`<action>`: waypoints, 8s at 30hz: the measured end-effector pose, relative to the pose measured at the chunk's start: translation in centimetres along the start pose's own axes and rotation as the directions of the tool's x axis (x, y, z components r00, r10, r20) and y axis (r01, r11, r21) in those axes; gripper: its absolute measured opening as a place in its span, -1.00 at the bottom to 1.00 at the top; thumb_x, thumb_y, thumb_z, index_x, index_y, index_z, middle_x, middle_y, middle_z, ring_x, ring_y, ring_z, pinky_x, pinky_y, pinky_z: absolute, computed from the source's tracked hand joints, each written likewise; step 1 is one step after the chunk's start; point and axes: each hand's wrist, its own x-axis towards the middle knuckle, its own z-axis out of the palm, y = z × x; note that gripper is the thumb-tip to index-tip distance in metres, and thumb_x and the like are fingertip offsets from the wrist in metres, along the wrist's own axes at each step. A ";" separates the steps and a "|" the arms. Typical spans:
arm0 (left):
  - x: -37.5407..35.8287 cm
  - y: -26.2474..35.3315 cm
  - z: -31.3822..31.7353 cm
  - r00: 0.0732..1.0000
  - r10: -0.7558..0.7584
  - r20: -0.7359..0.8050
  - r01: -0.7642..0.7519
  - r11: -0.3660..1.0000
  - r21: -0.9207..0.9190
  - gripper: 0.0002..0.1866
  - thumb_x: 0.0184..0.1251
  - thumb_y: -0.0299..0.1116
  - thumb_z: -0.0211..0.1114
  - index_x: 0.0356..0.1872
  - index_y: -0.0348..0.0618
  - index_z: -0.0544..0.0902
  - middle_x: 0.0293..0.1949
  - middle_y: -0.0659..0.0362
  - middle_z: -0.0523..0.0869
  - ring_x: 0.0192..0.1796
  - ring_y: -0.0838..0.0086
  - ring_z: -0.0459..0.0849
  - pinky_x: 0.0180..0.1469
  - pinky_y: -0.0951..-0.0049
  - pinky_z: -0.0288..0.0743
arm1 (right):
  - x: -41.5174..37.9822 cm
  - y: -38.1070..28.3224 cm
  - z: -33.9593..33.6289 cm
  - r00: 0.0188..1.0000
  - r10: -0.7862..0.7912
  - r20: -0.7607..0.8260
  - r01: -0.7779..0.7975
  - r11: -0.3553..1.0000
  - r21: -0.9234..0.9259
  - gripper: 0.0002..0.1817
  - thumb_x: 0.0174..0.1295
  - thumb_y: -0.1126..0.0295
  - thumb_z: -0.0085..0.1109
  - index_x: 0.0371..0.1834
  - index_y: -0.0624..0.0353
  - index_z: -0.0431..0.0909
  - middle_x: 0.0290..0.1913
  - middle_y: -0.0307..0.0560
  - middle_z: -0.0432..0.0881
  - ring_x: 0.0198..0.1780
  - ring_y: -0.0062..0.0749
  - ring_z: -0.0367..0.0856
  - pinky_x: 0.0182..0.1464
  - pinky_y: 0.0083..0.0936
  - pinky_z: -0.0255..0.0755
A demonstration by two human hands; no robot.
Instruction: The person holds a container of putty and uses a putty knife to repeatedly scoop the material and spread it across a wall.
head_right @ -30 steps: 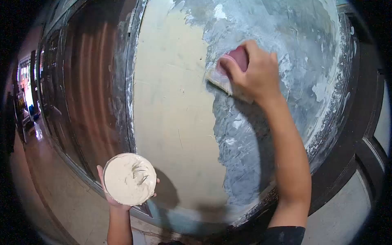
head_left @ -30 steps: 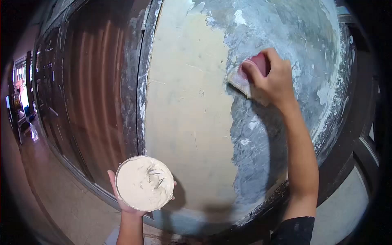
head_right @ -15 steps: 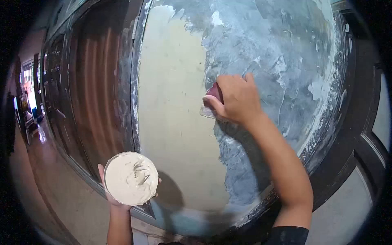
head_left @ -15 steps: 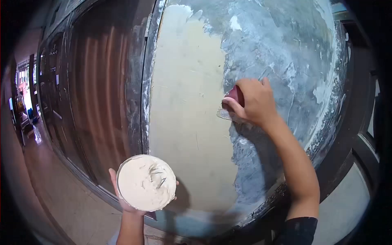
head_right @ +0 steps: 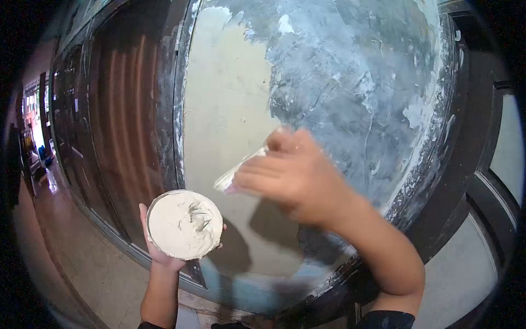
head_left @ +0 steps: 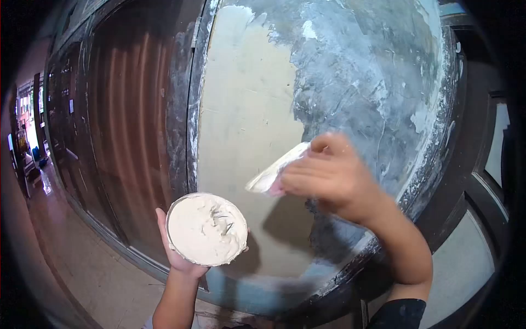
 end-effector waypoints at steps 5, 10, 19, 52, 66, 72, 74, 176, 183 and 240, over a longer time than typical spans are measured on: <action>0.0 -0.1 0.5 1.000 -0.014 0.004 0.014 0.999 -0.040 0.04 0.52 0.60 -0.24 0.52 -0.20 0.47 0.43 -0.10 0.60 0.36 -0.07 0.66 0.36 -0.23 0.60 | -1.1 -4.6 1.8 0.994 -0.064 0.092 0.071 0.995 -0.072 -0.75 0.21 0.31 0.27 -0.03 -0.09 0.71 -0.09 -0.38 0.69 -0.03 -0.31 0.57 -0.05 -0.30 0.38; 0.1 -0.9 1.3 0.998 -0.027 0.055 0.032 0.995 -0.092 0.03 0.55 0.56 -0.23 0.51 -0.24 0.49 0.43 -0.12 0.62 0.37 -0.06 0.67 0.42 -0.12 0.57 | -2.3 -5.8 2.3 0.994 -0.068 0.091 0.074 0.995 -0.063 -0.71 0.20 0.27 0.33 0.00 -0.09 0.74 0.00 -0.42 0.71 -0.02 -0.36 0.55 -0.01 -0.32 0.40; -0.3 -1.0 1.6 0.996 -0.084 0.029 0.086 0.992 -0.088 0.04 0.55 0.57 -0.23 0.53 -0.27 0.48 0.45 -0.18 0.59 0.38 -0.13 0.65 0.44 -0.19 0.54 | -2.5 -7.3 2.3 0.999 -0.005 0.043 0.007 0.998 -0.059 -0.72 0.21 0.24 0.32 0.00 -0.18 0.75 0.05 -0.49 0.72 -0.03 -0.41 0.54 -0.05 -0.25 0.29; 0.3 -0.7 -2.4 0.988 -0.154 -0.033 0.152 0.987 -0.059 0.29 0.22 0.82 -0.16 0.69 -0.09 0.22 0.57 -0.43 0.28 0.47 -0.69 0.32 0.26 -0.78 0.36 | 0.4 9.4 -1.3 0.704 0.565 -0.430 -0.654 0.752 -0.083 -0.56 0.28 0.14 0.52 0.08 0.16 0.66 -0.09 0.14 0.66 -0.06 0.05 0.59 0.08 -0.17 0.50; 1.1 0.9 -2.3 0.974 -0.130 0.183 0.148 0.985 -0.091 0.17 0.34 0.74 -0.25 0.62 -0.08 0.36 0.52 -0.25 0.44 0.38 -0.56 0.49 0.18 -0.77 0.44 | 1.4 13.2 1.4 0.828 0.425 -0.366 -0.546 0.760 -0.351 -0.46 0.15 -0.17 0.54 -0.11 0.07 0.69 -0.20 -0.05 0.69 -0.06 -0.06 0.55 0.08 -0.05 0.24; 1.4 0.8 -2.6 0.981 -0.135 0.137 0.139 0.990 -0.022 0.17 0.34 0.75 -0.25 0.62 -0.08 0.36 0.52 -0.26 0.46 0.35 -0.61 0.49 0.14 -0.81 0.43 | 1.7 15.2 0.1 0.770 0.409 -0.490 -0.599 0.728 -0.333 -0.44 0.15 -0.16 0.53 -0.13 0.11 0.67 -0.22 0.06 0.68 -0.07 -0.02 0.56 0.08 -0.05 0.25; 1.4 0.7 -2.7 0.987 -0.123 0.106 0.128 0.991 -0.038 0.18 0.33 0.75 -0.25 0.61 -0.08 0.36 0.51 -0.27 0.46 0.35 -0.62 0.49 0.12 -0.81 0.44 | 1.3 14.1 0.8 0.831 0.367 -0.419 -0.524 0.769 -0.365 -0.44 0.16 -0.16 0.52 -0.14 0.12 0.66 -0.23 0.06 0.68 -0.08 -0.01 0.56 0.07 -0.06 0.26; 0.6 1.6 -3.0 0.989 -0.148 0.008 0.148 0.988 -0.037 0.15 0.43 0.68 -0.23 0.61 -0.21 0.37 0.54 -0.21 0.46 0.43 -0.33 0.53 0.34 -0.54 0.48 | 1.5 12.7 -1.4 0.791 0.468 -0.394 -0.601 0.716 -0.356 -0.41 0.19 -0.20 0.51 -0.13 0.15 0.64 -0.19 0.07 0.76 -0.10 0.06 0.67 0.11 0.03 0.35; 1.5 2.2 -4.2 0.986 -0.075 0.151 0.074 0.997 0.008 0.15 0.39 0.70 -0.17 0.61 -0.15 0.39 0.52 -0.27 0.46 0.37 -0.53 0.51 0.24 -0.75 0.41 | 4.4 16.3 -1.6 0.821 0.438 -0.367 -0.568 0.695 -0.441 -0.43 0.20 -0.18 0.49 -0.10 0.14 0.67 -0.25 0.08 0.75 -0.08 0.09 0.68 0.14 0.02 0.33; 0.4 2.7 -3.5 0.996 -0.018 0.083 0.020 1.000 -0.015 0.16 0.36 0.72 -0.18 0.59 -0.13 0.41 0.48 -0.27 0.51 0.31 -0.57 0.55 0.10 -0.78 0.48 | 5.6 17.0 -1.6 0.805 0.454 -0.383 -0.565 0.784 -0.257 -0.32 0.16 -0.33 0.44 -0.24 0.18 0.67 -0.30 0.17 0.76 -0.16 0.11 0.72 0.06 -0.01 0.39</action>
